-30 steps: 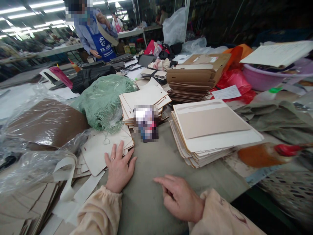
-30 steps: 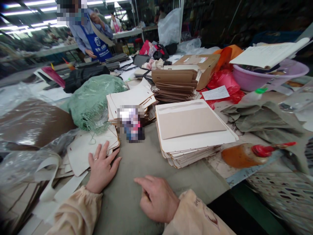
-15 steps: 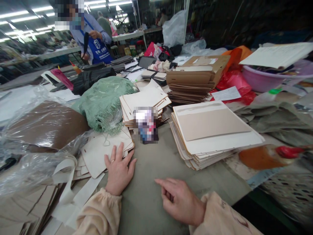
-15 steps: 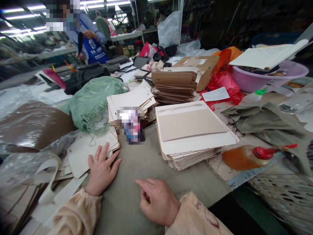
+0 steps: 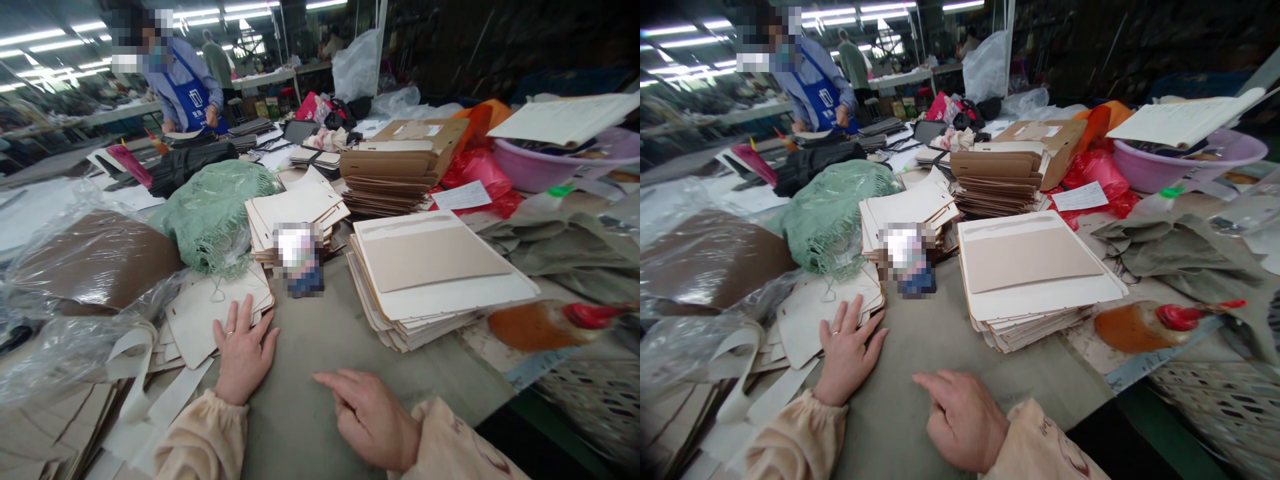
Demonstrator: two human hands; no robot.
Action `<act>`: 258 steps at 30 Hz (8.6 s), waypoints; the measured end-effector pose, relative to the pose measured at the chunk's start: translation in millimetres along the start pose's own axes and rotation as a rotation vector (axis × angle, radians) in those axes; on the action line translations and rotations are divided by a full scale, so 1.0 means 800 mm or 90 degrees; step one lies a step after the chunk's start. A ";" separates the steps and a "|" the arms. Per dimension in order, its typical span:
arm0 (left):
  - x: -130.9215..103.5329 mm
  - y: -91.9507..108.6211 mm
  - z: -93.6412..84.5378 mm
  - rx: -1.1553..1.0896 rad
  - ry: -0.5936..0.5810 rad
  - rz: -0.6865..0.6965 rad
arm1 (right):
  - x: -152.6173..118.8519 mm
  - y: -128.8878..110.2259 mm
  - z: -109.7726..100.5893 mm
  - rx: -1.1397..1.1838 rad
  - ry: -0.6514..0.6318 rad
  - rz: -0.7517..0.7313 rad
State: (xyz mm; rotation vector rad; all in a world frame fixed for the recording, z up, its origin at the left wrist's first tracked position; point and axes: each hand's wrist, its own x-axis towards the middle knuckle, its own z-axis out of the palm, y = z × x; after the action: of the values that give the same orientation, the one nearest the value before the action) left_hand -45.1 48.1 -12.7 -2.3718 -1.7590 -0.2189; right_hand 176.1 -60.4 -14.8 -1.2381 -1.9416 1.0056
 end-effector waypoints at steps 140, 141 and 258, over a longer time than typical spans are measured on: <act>0.000 -0.003 0.003 -0.011 0.019 0.006 | 0.003 0.008 0.012 -0.163 -0.027 -0.039; 0.000 -0.003 0.003 -0.011 0.019 0.006 | 0.003 0.006 0.011 -0.160 -0.023 -0.037; -0.002 -0.001 0.002 -0.003 0.014 0.005 | -0.001 -0.003 0.009 -0.154 -0.002 -0.027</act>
State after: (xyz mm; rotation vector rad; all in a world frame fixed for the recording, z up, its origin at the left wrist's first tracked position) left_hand -46.5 47.2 -14.3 -2.3701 -1.7402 -0.2467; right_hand 169.4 -63.5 -16.1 -1.3180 -2.1312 0.7678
